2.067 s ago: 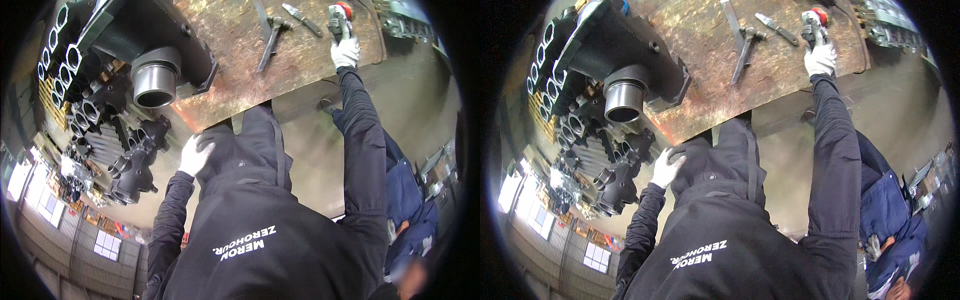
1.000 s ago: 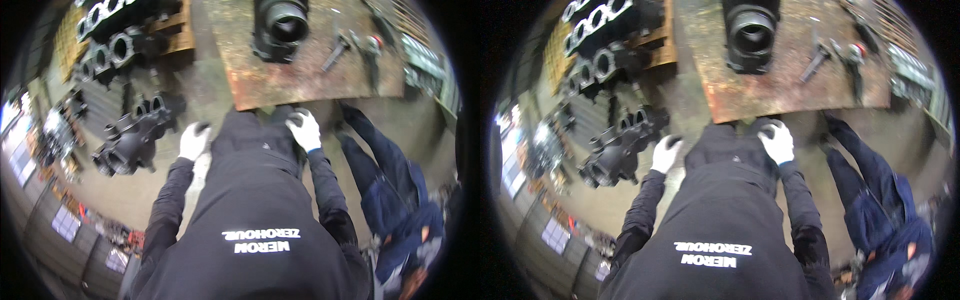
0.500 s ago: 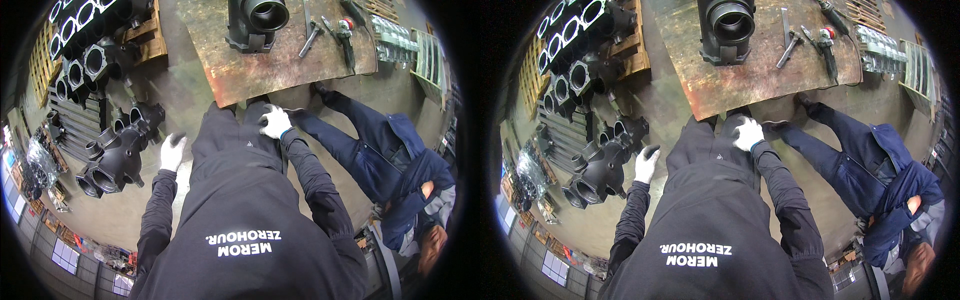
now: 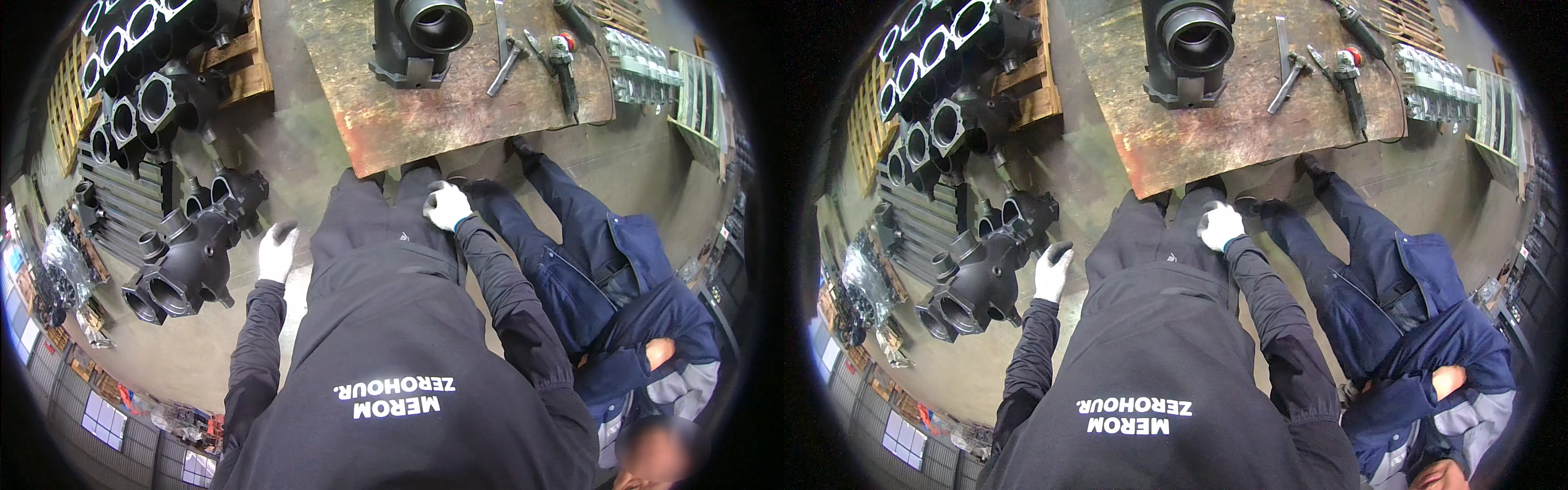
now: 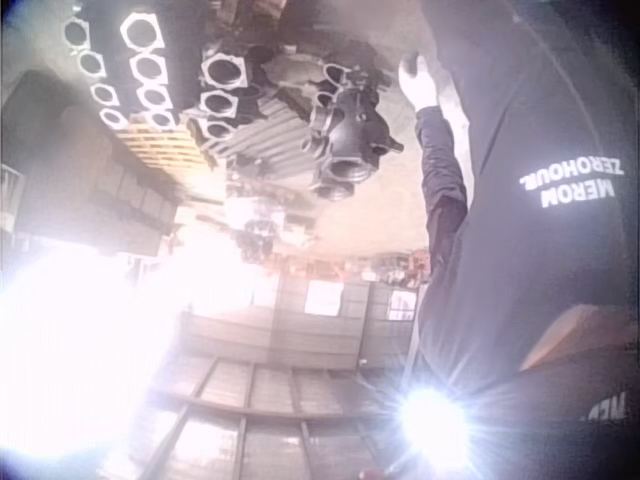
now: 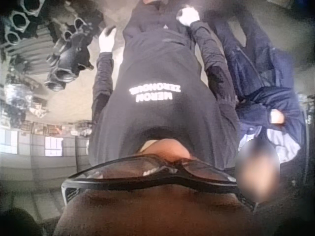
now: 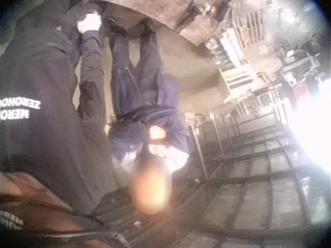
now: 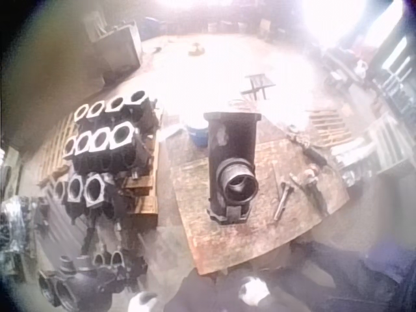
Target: The person uses an angle grinder to smooth the edges and surfaces of a black metal component on a workbench. They rotate the part to access different areas, then place it down and pick up another similar component to continue grinding.
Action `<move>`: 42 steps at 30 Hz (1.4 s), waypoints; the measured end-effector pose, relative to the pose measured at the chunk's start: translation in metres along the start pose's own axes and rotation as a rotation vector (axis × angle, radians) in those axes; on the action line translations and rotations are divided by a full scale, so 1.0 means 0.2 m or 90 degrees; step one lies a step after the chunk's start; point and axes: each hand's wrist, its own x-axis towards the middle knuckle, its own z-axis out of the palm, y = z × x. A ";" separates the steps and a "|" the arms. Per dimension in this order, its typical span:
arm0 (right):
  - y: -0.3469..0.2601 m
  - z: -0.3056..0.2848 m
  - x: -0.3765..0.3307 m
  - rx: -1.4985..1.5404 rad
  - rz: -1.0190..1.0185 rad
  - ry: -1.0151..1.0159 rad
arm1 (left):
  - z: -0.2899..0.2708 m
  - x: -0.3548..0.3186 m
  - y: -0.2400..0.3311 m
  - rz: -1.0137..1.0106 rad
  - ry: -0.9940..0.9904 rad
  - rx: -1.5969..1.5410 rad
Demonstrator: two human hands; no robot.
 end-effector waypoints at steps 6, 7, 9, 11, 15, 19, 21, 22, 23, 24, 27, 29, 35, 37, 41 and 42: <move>0.08 -0.15 0.05 0.104 -0.075 0.118 | -0.01 -0.07 0.08 0.074 0.082 0.236; 0.10 -0.16 0.04 0.119 -0.009 0.139 | -0.02 -0.06 0.07 0.064 0.077 0.237; 0.16 -0.19 0.04 0.167 0.023 0.170 | -0.01 -0.04 0.00 0.016 0.070 0.101; 0.20 -0.17 0.07 0.218 0.075 0.133 | -0.04 0.03 -0.13 -0.092 0.135 0.219; 0.21 -0.14 0.09 0.215 0.025 0.101 | -0.30 0.17 -0.36 -0.273 0.251 0.238; 0.14 -0.20 0.08 0.202 -0.016 0.086 | -0.51 0.24 -0.33 -0.241 0.308 0.223; 0.09 -0.22 0.07 0.249 0.014 0.083 | -0.58 0.31 -0.18 -0.207 0.258 0.235; 0.06 -0.24 0.07 0.247 0.016 0.087 | -0.62 0.35 -0.09 -0.140 0.249 0.215; 0.04 -0.25 0.06 0.251 0.007 0.095 | -0.66 0.41 0.01 -0.053 0.248 0.198; 0.02 -0.26 0.06 0.238 -0.012 0.104 | -0.71 0.47 0.10 -0.074 0.228 0.153; -0.04 -0.30 0.07 0.233 -0.054 0.112 | -0.96 0.61 0.34 0.056 0.404 0.301; -0.07 -0.33 0.06 0.221 -0.043 0.111 | -1.35 0.62 0.41 0.254 0.468 0.900; -0.11 -0.36 0.01 0.159 -0.009 0.205 | -2.19 0.47 0.29 0.327 0.696 -0.138; -0.06 -0.38 0.00 0.168 0.013 0.262 | -2.01 0.45 0.21 0.207 0.792 -0.039; -0.01 -0.40 -0.04 0.161 0.047 0.228 | -1.16 0.38 0.12 0.182 0.517 0.063; -0.01 -0.40 -0.05 0.135 0.020 0.199 | -0.93 0.33 0.09 0.333 0.451 0.083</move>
